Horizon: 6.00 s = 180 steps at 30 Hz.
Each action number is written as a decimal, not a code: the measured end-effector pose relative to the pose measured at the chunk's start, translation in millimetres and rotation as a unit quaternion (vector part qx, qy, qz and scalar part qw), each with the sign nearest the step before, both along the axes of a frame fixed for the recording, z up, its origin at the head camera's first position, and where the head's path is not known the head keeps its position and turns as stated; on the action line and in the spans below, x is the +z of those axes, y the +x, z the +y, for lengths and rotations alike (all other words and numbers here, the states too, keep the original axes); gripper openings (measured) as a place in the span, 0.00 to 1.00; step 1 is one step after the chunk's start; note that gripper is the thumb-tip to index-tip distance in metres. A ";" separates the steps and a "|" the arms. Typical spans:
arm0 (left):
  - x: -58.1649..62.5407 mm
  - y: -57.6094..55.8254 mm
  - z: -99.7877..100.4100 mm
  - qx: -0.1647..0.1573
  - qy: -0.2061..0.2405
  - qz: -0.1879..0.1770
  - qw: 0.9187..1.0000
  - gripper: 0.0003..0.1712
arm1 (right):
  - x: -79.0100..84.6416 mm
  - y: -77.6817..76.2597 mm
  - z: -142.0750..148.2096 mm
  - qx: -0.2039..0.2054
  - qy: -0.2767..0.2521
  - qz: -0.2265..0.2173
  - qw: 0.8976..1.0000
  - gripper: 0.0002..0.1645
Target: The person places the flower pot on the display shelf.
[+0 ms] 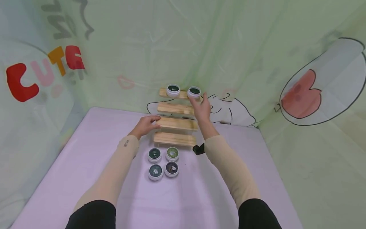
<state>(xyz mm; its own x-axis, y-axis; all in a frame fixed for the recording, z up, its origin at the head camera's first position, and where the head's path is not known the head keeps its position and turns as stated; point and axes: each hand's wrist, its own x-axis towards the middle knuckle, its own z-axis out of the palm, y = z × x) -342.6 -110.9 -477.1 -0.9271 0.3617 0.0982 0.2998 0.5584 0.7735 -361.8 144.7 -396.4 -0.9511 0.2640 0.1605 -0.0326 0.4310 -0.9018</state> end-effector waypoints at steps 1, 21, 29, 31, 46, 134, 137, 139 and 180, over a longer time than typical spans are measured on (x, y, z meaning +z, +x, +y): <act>0.4 0.7 0.2 0.000 0.002 -0.001 1.000 0.31 | -1.7 2.4 -0.4 0.002 -0.003 0.001 1.000 0.53; -3.0 -1.1 0.5 0.002 0.007 -0.008 1.000 0.31 | -26.4 36.1 -2.1 0.018 -0.052 0.037 0.998 0.50; 1.3 3.1 1.9 0.003 0.008 -0.010 1.000 0.31 | -36.1 51.6 -3.4 0.040 -0.077 0.026 0.996 0.50; 0.6 2.3 1.7 0.003 0.007 -0.009 1.000 0.31 | -39.1 56.9 -4.0 0.049 -0.074 0.029 0.996 0.50; -2.4 0.4 1.0 -0.002 0.010 0.001 1.000 0.31 | -75.8 104.3 -12.8 0.078 -0.061 0.014 0.995 0.49; 2.2 3.7 2.9 0.012 0.004 -0.022 1.000 0.31 | -163.8 208.4 -35.3 0.148 0.007 -0.055 0.987 0.47; 3.8 4.7 3.1 0.010 0.005 -0.022 1.000 0.31 | -159.9 207.4 -33.6 0.149 0.001 -0.052 0.988 0.47; 4.4 5.4 3.2 0.010 0.005 -0.023 1.000 0.31 | -159.7 206.5 -32.4 0.148 -0.003 -0.049 0.988 0.47; 2.2 -2.1 1.5 0.014 -0.015 -0.024 1.000 0.32 | -87.7 159.4 -48.5 0.137 -0.066 -0.064 0.986 0.47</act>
<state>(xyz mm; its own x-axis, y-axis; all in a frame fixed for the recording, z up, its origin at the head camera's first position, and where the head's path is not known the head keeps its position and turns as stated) -344.7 -109.4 -475.0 -0.9403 0.3376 0.0428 0.2464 0.5888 0.7698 -202.4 96.2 -484.2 -0.9999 0.0049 0.0161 -0.0139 0.3010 -0.9535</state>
